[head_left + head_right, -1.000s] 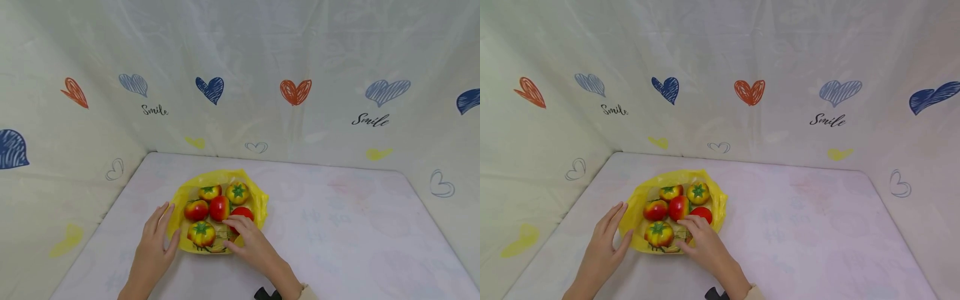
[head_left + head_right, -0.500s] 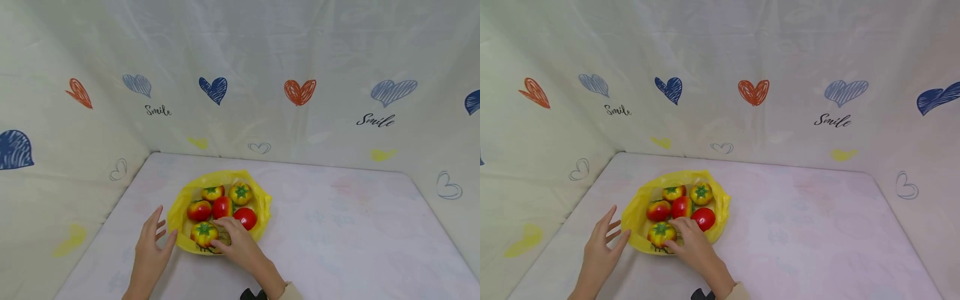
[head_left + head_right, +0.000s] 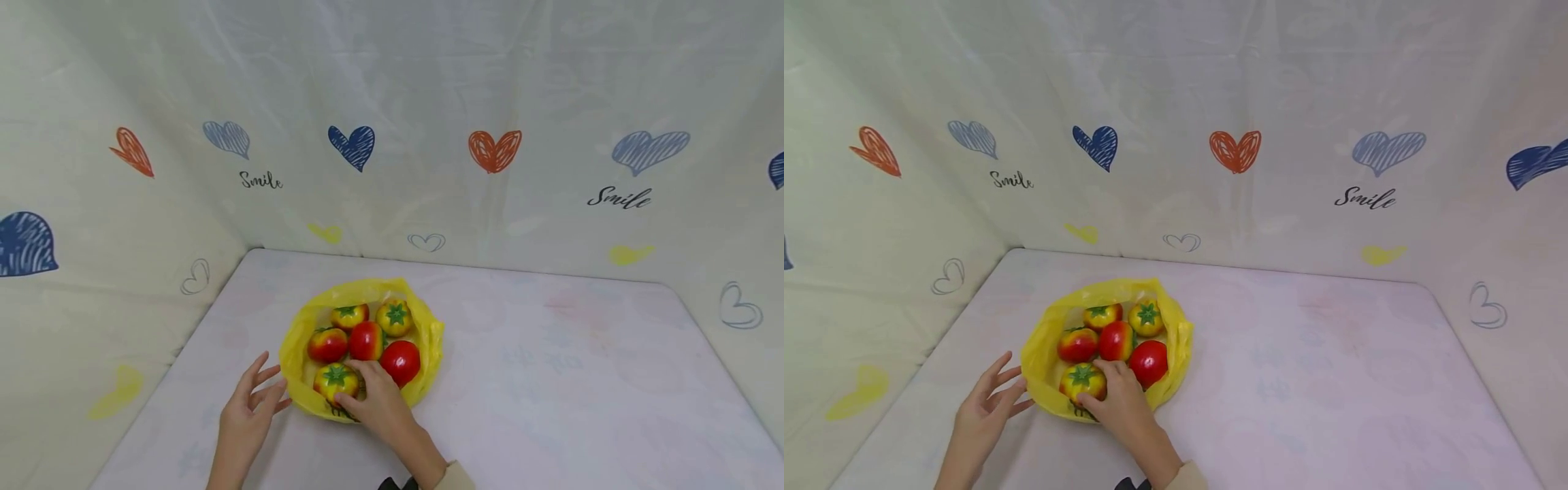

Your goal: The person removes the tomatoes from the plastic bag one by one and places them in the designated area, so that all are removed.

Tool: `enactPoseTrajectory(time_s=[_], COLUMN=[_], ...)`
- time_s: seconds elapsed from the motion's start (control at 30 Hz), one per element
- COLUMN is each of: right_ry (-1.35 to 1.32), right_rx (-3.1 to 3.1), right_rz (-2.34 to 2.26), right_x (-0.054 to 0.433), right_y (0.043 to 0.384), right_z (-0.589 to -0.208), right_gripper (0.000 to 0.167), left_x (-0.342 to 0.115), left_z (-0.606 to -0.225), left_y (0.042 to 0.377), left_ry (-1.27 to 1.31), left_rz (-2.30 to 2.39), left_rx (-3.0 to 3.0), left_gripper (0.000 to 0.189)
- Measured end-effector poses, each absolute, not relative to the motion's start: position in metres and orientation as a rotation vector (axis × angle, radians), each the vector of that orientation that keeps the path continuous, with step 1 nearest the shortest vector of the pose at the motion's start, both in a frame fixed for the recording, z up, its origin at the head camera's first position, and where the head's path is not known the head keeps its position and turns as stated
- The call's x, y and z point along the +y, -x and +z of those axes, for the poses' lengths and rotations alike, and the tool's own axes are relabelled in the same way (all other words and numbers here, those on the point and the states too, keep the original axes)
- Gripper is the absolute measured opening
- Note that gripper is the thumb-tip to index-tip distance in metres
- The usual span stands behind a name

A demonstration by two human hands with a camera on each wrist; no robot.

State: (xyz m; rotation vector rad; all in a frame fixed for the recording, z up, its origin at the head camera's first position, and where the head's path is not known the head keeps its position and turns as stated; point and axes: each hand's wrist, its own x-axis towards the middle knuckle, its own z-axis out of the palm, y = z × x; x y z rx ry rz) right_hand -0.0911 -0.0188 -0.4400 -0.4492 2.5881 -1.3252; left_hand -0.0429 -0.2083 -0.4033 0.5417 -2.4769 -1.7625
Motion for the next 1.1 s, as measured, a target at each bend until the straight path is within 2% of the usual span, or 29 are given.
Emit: enactPoseTrajectory(time_s=[0.3, 0.43, 0.67, 1.1], right_ry=[0.359, 0.361, 0.410, 0.422], right_rx=[2.562, 2.548, 2.544, 2.537], right_rz=[-1.281, -1.265, -1.276, -1.308], right_x=[-0.028, -0.030, -0.031, -0.031], right_y=[0.095, 0.095, 0.093, 0.092], right_z=[-0.446, -0.447, -0.449, -0.444], right_gripper=[0.058, 0.061, 0.062, 0.060], left_x=[-0.211, -0.224, -0.242, -0.244], left_z=[-0.413, -0.442, -0.488, -0.495], left_y=[0.047, 0.053, 0.062, 0.066], left_ry=[-0.640, -0.627, -0.763, -0.812], left_rz=[-2.066, -2.110, -2.133, -2.086], left_rx=[-2.379, -2.325, -2.268, -2.283], left_gripper=[0.064, 0.069, 0.080, 0.071])
